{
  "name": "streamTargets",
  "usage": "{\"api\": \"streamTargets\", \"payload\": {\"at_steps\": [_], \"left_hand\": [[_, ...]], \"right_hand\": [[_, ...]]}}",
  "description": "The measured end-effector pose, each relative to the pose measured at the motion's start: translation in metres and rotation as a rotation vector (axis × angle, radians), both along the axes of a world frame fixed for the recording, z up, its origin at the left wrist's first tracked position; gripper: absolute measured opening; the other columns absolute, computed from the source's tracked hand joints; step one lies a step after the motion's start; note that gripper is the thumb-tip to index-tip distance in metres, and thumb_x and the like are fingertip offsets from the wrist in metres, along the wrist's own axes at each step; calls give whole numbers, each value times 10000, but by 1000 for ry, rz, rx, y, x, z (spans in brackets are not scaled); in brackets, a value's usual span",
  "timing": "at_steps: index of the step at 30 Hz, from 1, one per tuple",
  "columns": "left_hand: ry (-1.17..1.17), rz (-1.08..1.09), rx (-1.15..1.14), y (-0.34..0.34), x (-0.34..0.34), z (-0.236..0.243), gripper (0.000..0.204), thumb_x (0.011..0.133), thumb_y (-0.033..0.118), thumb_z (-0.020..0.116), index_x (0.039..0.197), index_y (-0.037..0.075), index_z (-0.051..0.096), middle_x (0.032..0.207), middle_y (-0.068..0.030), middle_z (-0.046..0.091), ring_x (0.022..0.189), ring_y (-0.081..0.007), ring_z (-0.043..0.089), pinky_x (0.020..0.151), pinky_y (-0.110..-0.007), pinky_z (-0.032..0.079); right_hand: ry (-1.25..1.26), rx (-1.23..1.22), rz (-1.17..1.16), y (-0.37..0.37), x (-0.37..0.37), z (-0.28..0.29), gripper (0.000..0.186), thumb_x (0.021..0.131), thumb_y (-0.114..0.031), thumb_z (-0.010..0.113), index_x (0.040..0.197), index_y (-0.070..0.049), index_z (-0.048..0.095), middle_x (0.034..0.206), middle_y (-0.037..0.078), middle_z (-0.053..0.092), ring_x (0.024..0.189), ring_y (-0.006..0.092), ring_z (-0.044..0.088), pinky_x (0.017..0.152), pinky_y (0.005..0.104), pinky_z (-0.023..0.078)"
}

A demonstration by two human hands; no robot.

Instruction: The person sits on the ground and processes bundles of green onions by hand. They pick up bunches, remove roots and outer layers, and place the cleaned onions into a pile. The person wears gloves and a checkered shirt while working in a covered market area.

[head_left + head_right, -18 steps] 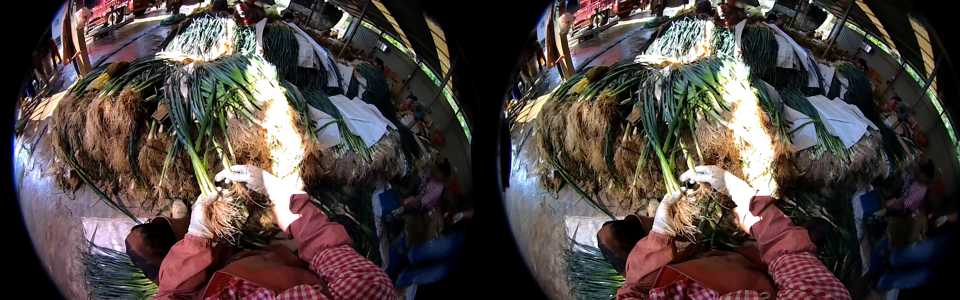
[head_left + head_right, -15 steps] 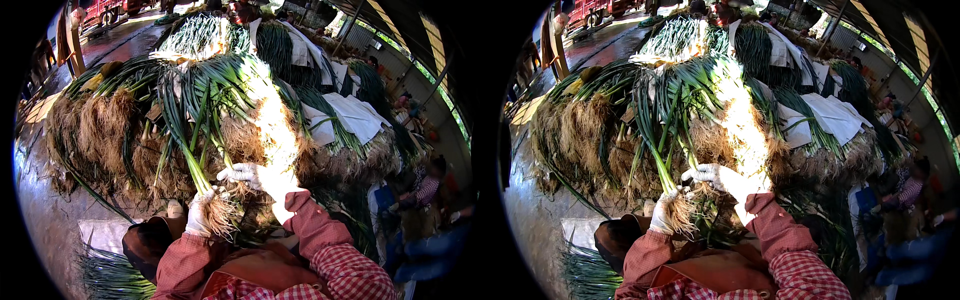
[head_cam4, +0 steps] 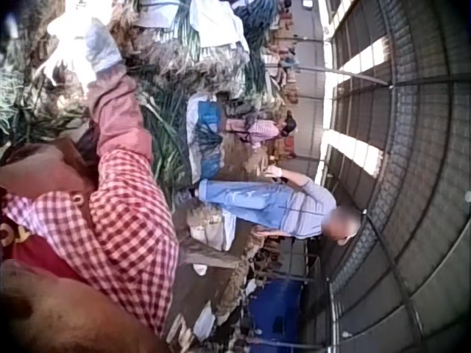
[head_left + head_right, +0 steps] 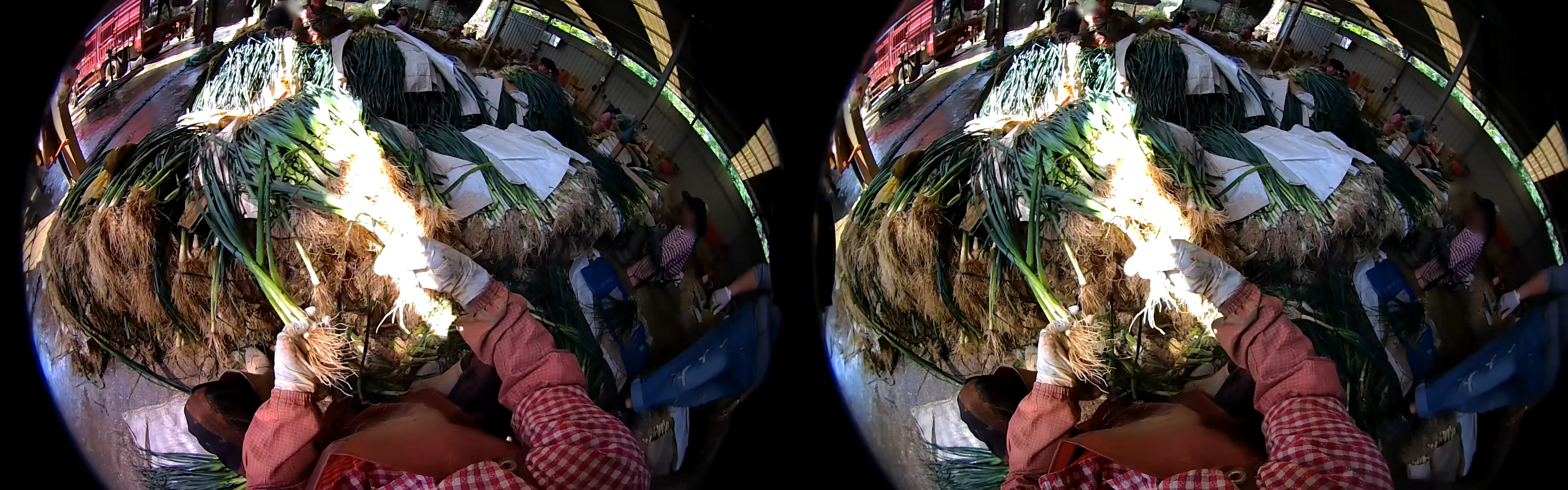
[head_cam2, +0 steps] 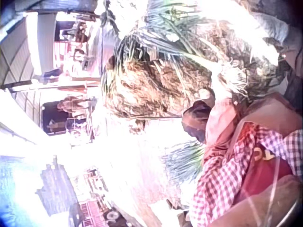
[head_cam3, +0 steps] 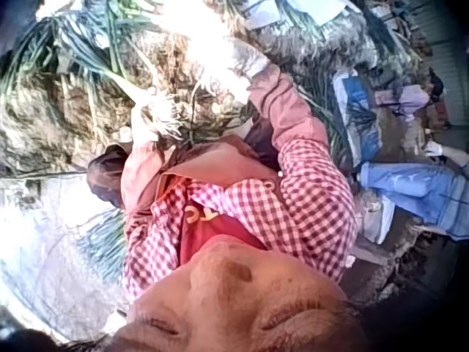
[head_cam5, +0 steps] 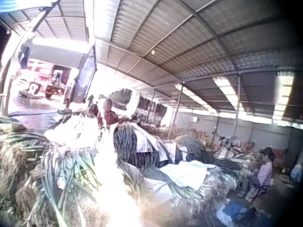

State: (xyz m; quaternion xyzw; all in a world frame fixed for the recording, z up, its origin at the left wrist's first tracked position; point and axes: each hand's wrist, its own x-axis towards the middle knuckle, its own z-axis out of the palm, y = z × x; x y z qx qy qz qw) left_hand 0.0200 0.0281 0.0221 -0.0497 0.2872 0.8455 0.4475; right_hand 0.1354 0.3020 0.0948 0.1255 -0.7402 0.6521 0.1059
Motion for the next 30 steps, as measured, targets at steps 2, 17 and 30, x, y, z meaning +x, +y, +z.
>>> {"api": "streamTargets", "payload": {"at_steps": [2, 17, 30], "left_hand": [[8, 22, -68, -9, -6, -11, 291, 787, 68, 529, 1064, -15, 564, 903, -89, 601, 811, -221, 619, 735, -344, 553], [141, -103, -152, -4, -20, -48, 271, 888, 103, 546, 1116, -39, 511, 978, -116, 605, 861, -225, 624, 768, -364, 557], [167, 88, -242, 4, -1, -21, 176, 805, -18, 625, 964, 21, 562, 745, -22, 592, 517, -70, 496, 460, -176, 435]], "right_hand": [[-266, -455, -120, 13, 38, 43, 227, 872, -172, 624, 1001, 15, 622, 892, 51, 624, 763, 59, 565, 669, 222, 475], [-1319, -341, -1442, 1, 434, -122, 270, 897, -188, 590, 1105, -18, 615, 1032, 72, 626, 716, 153, 584, 642, 291, 492], [-435, -38, -386, -34, -8, -36, 320, 890, -306, 586, 1049, -28, 610, 873, 31, 627, 701, 94, 553, 639, 243, 459]]}}
